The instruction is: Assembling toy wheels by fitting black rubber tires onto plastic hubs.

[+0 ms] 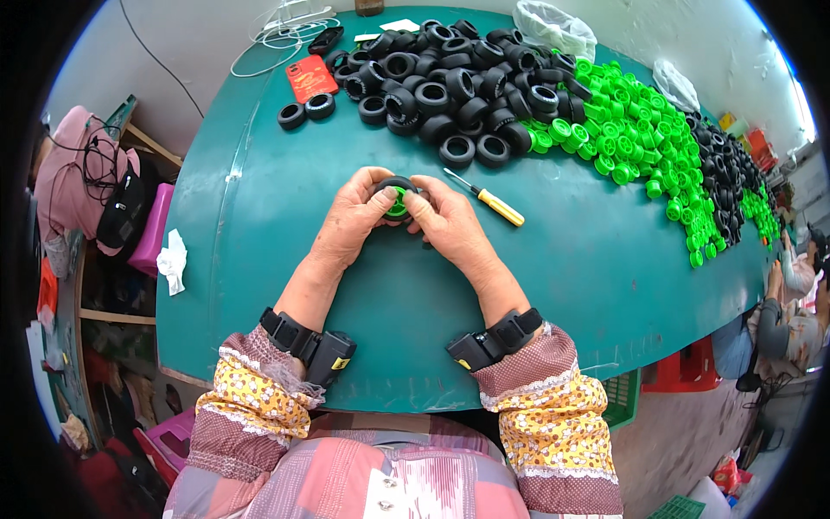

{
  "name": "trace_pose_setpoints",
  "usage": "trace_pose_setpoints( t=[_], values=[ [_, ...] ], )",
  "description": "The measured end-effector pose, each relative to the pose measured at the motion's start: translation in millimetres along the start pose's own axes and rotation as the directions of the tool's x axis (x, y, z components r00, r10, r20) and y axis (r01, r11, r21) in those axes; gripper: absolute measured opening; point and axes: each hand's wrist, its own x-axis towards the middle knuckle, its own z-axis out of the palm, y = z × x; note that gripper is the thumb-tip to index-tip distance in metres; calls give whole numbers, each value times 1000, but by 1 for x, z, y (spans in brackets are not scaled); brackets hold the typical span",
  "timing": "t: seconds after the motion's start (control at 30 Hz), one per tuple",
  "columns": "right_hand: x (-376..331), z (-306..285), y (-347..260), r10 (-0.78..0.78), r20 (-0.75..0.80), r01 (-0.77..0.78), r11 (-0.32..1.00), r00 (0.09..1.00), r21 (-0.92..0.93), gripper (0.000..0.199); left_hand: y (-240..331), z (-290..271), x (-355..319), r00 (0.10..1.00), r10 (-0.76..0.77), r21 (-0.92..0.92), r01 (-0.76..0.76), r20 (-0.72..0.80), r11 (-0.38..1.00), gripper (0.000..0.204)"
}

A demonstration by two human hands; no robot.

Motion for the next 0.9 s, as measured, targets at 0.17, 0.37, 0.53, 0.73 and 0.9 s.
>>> trace_pose_setpoints(
  t=[0.17,0.37,0.53,0.73,0.9],
  values=[
    [-1,-7,2,-111,-103,93,981,988,-172,26,2,4,2,1000,-17,71,16,19,997,32],
    [-4,-10,-4,-166,-77,143,960,983,-239,25,9,0,0,980,-104,183,72,172,980,31],
    [-4,-6,0,-213,-7,210,967,977,-142,27,-2,3,-1,992,-10,177,-13,125,984,28],
    [-3,-6,3,-286,-66,251,913,956,-321,25,-4,10,-2,995,87,358,-99,50,928,22],
    [-4,1,1,-360,-140,261,847,922,-463,17,-4,14,-2,991,134,396,-125,5,910,18]
  ],
)
